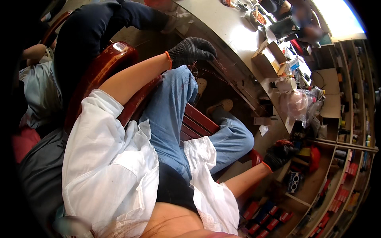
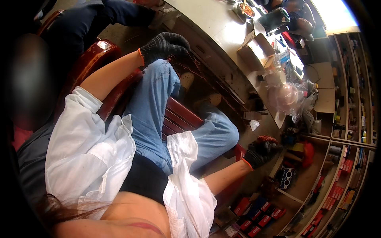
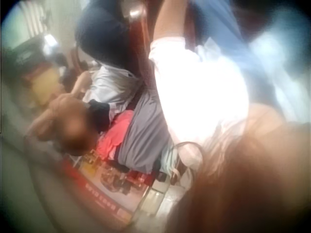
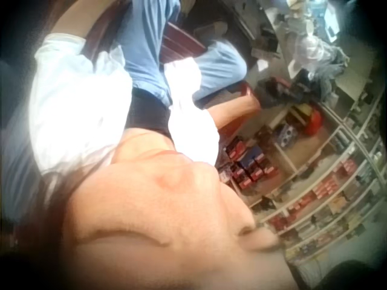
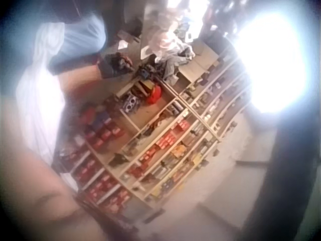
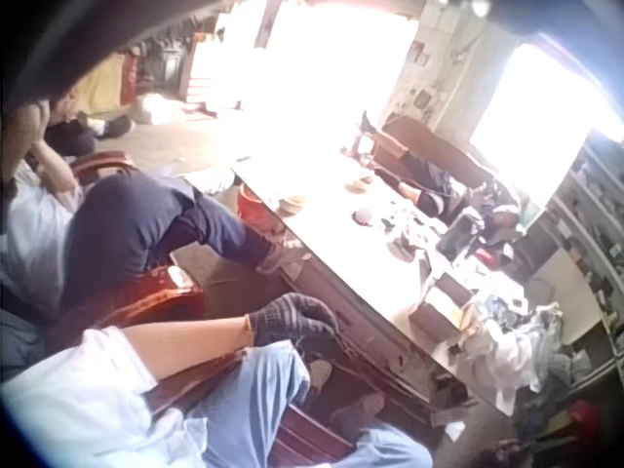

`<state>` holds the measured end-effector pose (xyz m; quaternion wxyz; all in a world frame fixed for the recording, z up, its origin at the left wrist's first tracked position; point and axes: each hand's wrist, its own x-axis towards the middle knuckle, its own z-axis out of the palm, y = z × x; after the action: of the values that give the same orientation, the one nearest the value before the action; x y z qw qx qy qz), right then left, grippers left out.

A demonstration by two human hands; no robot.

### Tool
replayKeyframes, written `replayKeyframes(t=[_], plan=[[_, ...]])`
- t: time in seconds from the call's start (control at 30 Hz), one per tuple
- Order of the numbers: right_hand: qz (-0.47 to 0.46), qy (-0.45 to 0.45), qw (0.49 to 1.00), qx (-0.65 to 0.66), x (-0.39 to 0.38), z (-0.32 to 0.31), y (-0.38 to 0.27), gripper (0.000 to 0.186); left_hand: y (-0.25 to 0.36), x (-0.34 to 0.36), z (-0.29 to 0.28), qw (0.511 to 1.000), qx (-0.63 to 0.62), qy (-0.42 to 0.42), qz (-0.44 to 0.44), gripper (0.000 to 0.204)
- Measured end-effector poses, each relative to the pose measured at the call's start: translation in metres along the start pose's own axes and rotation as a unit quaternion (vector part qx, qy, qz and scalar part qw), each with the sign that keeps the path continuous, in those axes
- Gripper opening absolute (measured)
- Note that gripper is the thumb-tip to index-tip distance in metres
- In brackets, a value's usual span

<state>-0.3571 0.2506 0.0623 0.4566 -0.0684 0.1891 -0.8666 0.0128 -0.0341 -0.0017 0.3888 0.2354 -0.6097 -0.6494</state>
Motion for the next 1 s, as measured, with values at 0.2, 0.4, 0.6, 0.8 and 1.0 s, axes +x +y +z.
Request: replayKeyframes(t=[0.2,0.4,0.6,0.8,1.0], plan=[[0.077,-0.042,0.996,-0.035,0.001,-0.022,-0.027,0.018,-0.005,-0.002,0.01,0.995,0.097,-0.004,-0.014,0.014],[-0.028,0.095,0.992,-0.081,-0.04,-0.003,-0.094,0.015,-0.033,0.004,-0.036,0.995,-0.032,0.039,-0.081,0.018],[0.431,0.066,0.367,0.822,-0.033,-0.025,-0.151,0.015,-0.039,0.01,-0.005,0.994,0.103,0.005,-0.045,0.017],[0.261,-0.225,-0.43,0.835,-0.01,-0.067,-0.15,0.029,-0.019,-0.001,0.017,0.994,0.068,-0.023,-0.081,0.019],[0.328,-0.253,-0.594,0.689,0.033,-0.146,-0.178,0.035,0.006,-0.011,0.031,0.986,-0.108,-0.059,-0.113,0.02]])
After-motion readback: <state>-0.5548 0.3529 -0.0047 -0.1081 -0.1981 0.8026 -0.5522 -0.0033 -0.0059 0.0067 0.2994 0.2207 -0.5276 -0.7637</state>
